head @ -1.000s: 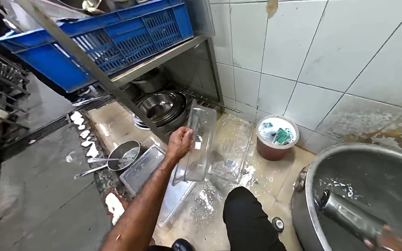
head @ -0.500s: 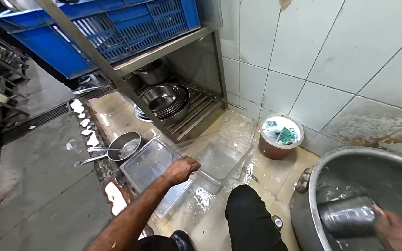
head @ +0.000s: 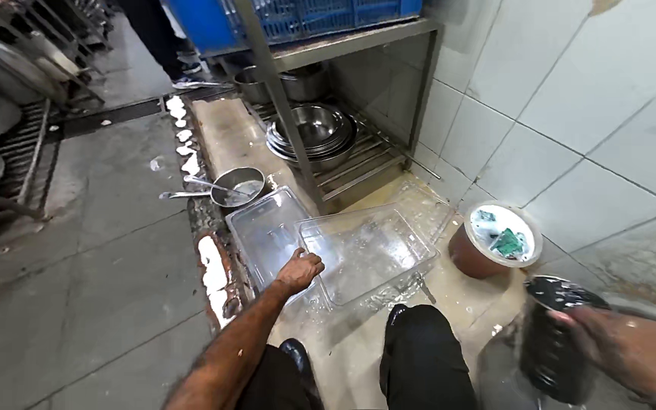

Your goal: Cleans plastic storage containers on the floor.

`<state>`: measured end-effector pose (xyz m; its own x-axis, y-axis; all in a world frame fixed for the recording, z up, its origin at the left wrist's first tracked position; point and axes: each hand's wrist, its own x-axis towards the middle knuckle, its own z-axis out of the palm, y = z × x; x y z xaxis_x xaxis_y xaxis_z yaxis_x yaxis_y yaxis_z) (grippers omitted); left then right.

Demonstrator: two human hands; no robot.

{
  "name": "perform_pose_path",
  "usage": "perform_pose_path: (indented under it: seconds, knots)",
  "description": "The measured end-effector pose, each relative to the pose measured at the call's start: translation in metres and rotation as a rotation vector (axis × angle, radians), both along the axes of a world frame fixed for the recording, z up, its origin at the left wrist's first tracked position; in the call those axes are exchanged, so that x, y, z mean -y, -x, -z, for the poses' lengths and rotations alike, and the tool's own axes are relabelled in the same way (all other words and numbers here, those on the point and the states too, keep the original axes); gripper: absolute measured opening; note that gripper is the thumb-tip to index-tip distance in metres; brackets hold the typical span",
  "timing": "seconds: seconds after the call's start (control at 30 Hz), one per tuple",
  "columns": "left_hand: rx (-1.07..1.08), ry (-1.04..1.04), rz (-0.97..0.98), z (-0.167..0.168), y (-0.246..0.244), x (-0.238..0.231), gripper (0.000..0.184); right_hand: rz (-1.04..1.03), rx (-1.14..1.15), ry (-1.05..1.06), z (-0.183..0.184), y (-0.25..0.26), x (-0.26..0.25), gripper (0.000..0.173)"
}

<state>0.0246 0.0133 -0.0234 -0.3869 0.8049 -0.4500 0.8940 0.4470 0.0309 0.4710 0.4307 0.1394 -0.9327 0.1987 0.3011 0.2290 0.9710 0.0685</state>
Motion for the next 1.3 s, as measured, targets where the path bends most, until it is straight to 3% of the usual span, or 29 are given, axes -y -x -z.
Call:
perform_pose_path:
  seconds: [0.1,0.33,0.53,0.77,1.0,1.17,1.3]
  knots:
    - [0.016,-0.015,0.012,0.009,0.004,-0.001,0.031,-0.242,0.101,0.05,0.026,0.081,0.019,0.059]
    - [0.04,0.007,0.0,0.031,0.01,-0.002,0.026,-0.573,0.876,0.188,0.061,0.289,0.122,0.051]
    - [0.099,-0.02,-0.029,0.052,0.016,0.006,0.024,-0.704,0.785,0.107,0.063,0.399,0.195,0.043]
    - [0.184,-0.022,-0.25,0.04,0.02,0.012,0.045,-0.866,0.762,0.119,0.057,0.425,0.242,0.042]
    - [0.096,-0.111,-0.127,0.044,0.017,0.014,0.028,-0.999,0.925,0.124,0.064,0.411,0.243,0.052]
    - [0.061,-0.235,-0.153,0.036,0.022,0.008,0.025,-0.864,1.174,0.056,0.066,0.41,0.239,0.055]
    - [-0.004,-0.39,-0.207,0.034,0.023,0.004,0.022,-0.629,1.186,0.091,0.052,0.407,0.213,0.056]
